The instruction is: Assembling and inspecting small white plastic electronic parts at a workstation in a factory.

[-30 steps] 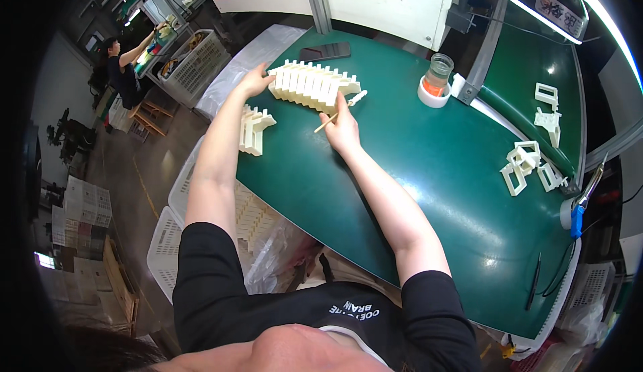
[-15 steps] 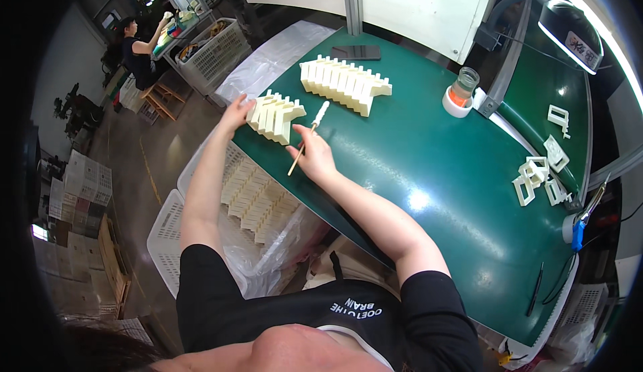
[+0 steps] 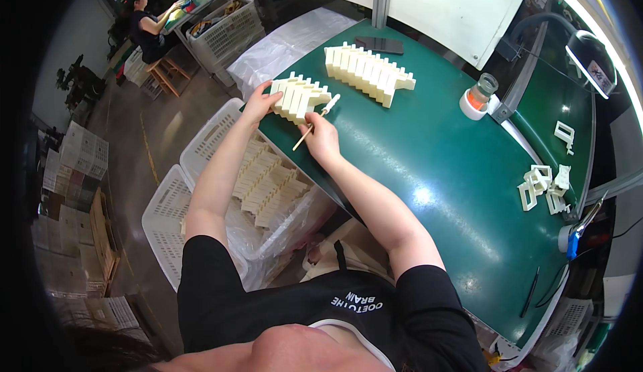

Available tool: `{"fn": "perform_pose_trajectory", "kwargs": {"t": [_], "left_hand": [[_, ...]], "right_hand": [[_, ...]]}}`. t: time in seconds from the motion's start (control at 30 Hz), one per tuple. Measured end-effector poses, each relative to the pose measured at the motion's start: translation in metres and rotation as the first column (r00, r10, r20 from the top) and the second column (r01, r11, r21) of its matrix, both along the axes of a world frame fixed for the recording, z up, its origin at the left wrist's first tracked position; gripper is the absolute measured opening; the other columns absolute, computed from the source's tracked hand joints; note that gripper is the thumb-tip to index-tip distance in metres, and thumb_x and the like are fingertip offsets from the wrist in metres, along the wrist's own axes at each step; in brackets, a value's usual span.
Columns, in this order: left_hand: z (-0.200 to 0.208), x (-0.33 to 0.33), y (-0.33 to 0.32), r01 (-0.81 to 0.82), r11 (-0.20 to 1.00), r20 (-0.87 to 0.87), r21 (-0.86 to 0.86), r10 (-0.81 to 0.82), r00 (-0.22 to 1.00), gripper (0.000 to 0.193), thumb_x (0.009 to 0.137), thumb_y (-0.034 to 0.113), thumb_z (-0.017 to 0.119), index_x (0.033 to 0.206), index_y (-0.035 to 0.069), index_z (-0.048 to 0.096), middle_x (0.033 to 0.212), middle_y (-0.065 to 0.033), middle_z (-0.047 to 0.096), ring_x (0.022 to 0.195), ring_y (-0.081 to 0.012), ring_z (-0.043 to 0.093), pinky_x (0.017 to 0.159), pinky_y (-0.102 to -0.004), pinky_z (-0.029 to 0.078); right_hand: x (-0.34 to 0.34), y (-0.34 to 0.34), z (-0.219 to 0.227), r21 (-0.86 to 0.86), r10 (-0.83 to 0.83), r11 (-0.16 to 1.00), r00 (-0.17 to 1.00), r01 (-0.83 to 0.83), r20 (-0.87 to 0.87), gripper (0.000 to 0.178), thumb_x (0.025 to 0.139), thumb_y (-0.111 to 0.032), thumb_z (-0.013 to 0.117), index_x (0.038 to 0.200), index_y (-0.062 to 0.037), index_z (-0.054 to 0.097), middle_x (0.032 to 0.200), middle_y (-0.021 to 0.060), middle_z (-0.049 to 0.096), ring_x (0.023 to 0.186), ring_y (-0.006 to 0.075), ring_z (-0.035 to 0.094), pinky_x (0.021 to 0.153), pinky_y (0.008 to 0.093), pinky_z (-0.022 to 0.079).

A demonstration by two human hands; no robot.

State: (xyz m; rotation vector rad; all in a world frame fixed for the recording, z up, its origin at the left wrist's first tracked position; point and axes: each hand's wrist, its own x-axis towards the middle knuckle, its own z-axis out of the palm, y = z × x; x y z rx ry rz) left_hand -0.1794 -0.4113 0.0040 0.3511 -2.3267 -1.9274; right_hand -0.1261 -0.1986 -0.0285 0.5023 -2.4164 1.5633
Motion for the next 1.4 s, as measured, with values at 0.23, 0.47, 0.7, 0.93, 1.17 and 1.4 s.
{"fn": "perform_pose_trajectory", "kwargs": {"t": [0.23, 0.47, 0.7, 0.93, 1.17, 1.4], "left_hand": [[-0.019, -0.012, -0.004, 0.091, 0.995, 0.009, 0.049, -0.092, 0.996, 0.059, 0.09, 0.023, 0.067, 0.141, 0.006, 0.043, 0.104, -0.0097, 0.067, 0.086, -0.0164, 0.064, 0.069, -0.0294, 0.053], [-0.019, 0.002, -0.019, -0.28, 0.809, -0.526, -0.517, -0.043, 0.849, 0.049, 0.091, 0.016, 0.064, 0.136, 0.004, 0.048, 0.127, -0.0135, 0.05, 0.118, -0.0265, 0.05, 0.095, -0.0372, 0.045], [0.08, 0.105, 0.1, 0.267, 0.868, -0.415, -0.419, -0.444, 0.794, 0.025, 0.093, -0.001, 0.05, 0.117, 0.004, 0.057, 0.123, -0.0062, 0.052, 0.113, -0.0155, 0.052, 0.097, -0.0286, 0.042], [0.071, 0.109, 0.28, 0.842, 0.516, -0.215, -0.159, -0.85, 0.48, 0.02, 0.088, 0.004, 0.059, 0.108, 0.003, 0.063, 0.109, -0.0063, 0.063, 0.101, -0.0153, 0.06, 0.086, -0.029, 0.048], [0.014, 0.142, 0.405, 0.599, 0.405, -0.075, 0.691, -0.784, 0.616, 0.061, 0.096, 0.022, 0.059, 0.148, 0.017, 0.029, 0.146, -0.0125, 0.036, 0.13, -0.0291, 0.042, 0.101, -0.0499, 0.043], [0.005, 0.151, 0.412, 0.448, 0.483, 0.071, 0.753, -0.736, 0.673, 0.051, 0.097, 0.038, 0.057, 0.139, 0.013, 0.043, 0.122, -0.0072, 0.053, 0.112, -0.0217, 0.057, 0.089, -0.0369, 0.054]], "right_hand": [[-0.003, 0.009, -0.002, -0.085, -0.017, 0.996, 0.999, 0.021, 0.049, 0.018, 0.083, -0.016, 0.068, 0.098, -0.0062, 0.07, 0.09, 0.0185, 0.068, 0.085, 0.0344, 0.068, 0.076, 0.0402, 0.054], [0.043, 0.099, 0.031, 0.039, 0.139, 0.989, 0.989, -0.141, 0.053, 0.033, 0.081, -0.022, 0.074, 0.109, -0.0086, 0.062, 0.1, 0.012, 0.066, 0.094, 0.0286, 0.064, 0.083, 0.0366, 0.052], [0.078, 0.371, 0.054, 0.205, -0.591, 0.559, 0.559, 0.804, -0.581, 0.038, 0.073, -0.014, 0.08, 0.104, -0.007, 0.06, 0.106, 0.0114, 0.06, 0.1, 0.0308, 0.058, 0.089, 0.0389, 0.047], [0.157, 0.528, 0.028, 0.622, -0.688, 0.064, 0.485, 0.781, -0.539, 0.008, 0.079, -0.017, 0.067, 0.076, -0.0102, 0.065, 0.079, 0.0128, 0.065, 0.08, 0.0293, 0.062, 0.064, 0.0441, 0.05], [0.159, 0.358, 0.036, -0.203, -0.284, 0.935, 0.957, 0.29, 0.055, 0.018, 0.084, -0.019, 0.073, 0.092, -0.0039, 0.067, 0.089, 0.011, 0.065, 0.087, 0.0195, 0.064, 0.075, 0.0343, 0.05], [0.097, 0.481, 0.064, 0.399, -0.567, 0.486, 0.628, 0.778, -0.533, 0.025, 0.075, -0.027, 0.074, 0.09, -0.01, 0.063, 0.092, 0.0106, 0.061, 0.092, 0.0296, 0.059, 0.073, 0.0391, 0.049]]}}
